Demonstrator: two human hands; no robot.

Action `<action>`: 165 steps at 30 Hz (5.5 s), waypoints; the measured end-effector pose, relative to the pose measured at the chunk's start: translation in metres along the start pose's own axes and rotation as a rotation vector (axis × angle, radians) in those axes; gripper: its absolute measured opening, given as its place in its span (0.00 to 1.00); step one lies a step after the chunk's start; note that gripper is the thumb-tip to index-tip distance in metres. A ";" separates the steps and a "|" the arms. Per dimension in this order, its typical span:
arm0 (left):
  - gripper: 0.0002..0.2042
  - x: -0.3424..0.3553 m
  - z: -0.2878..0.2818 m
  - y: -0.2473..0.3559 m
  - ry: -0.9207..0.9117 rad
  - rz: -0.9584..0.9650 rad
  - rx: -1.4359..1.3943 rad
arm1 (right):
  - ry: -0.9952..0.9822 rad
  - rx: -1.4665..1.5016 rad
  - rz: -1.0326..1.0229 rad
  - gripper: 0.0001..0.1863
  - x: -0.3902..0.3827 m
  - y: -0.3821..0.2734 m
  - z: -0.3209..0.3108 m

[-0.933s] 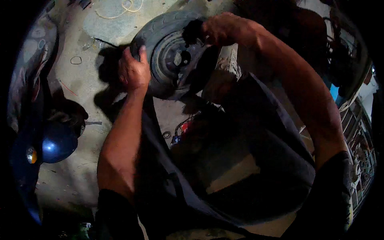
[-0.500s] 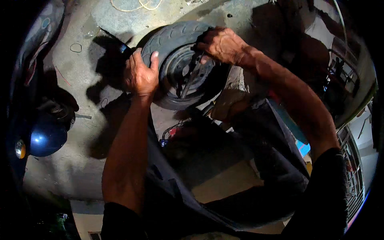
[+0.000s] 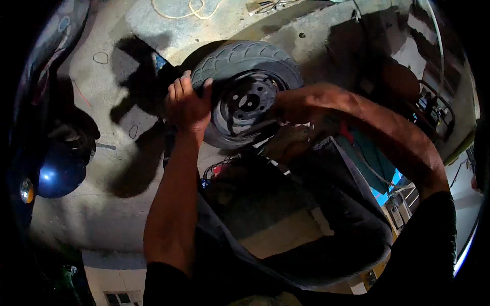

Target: The person replaces a motorcycle inner tube by prying the tire bead off the rim with a lever, pulling out the old tube, inserting a new one, and then using the lever to seat the tire bead back onto the rim.

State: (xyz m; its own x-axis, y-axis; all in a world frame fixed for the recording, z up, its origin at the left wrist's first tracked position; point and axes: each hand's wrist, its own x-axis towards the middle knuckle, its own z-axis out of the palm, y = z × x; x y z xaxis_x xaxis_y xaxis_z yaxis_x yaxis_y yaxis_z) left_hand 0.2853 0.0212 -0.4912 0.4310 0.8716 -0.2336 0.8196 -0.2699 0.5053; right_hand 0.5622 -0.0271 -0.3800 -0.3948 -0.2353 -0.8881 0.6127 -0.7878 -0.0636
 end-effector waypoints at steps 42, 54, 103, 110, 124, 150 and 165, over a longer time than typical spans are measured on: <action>0.27 -0.011 0.010 0.002 -0.017 -0.074 0.033 | 1.096 0.722 -0.043 0.18 0.017 -0.069 0.299; 0.27 -0.020 0.015 0.010 0.026 -0.069 0.093 | 1.119 0.744 -0.106 0.23 0.074 -0.061 0.346; 0.43 0.034 -0.008 -0.026 -0.484 -0.040 -0.419 | 1.335 0.265 -0.005 0.12 0.190 0.026 0.346; 0.41 0.040 -0.049 0.003 -0.701 -0.209 -0.468 | 1.394 0.203 -0.191 0.08 0.214 0.070 0.334; 0.32 -0.058 -0.150 0.165 -0.421 0.227 -0.355 | 1.478 0.538 -0.361 0.20 0.173 0.101 0.357; 0.24 -0.095 -0.136 0.200 -0.256 1.146 0.055 | 2.052 -0.275 -0.781 0.16 -0.016 0.116 0.242; 0.23 -0.073 -0.136 0.224 -0.339 1.125 0.132 | 1.964 -0.183 -0.911 0.21 -0.024 0.128 0.218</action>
State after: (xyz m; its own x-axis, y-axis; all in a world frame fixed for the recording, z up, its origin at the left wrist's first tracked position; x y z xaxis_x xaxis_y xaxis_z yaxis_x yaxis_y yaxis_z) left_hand 0.3864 -0.0468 -0.2477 0.9971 -0.0312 0.0698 -0.0611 -0.8740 0.4821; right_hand 0.5007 -0.2462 -0.2672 0.4063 0.8895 0.2089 0.8019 -0.2375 -0.5482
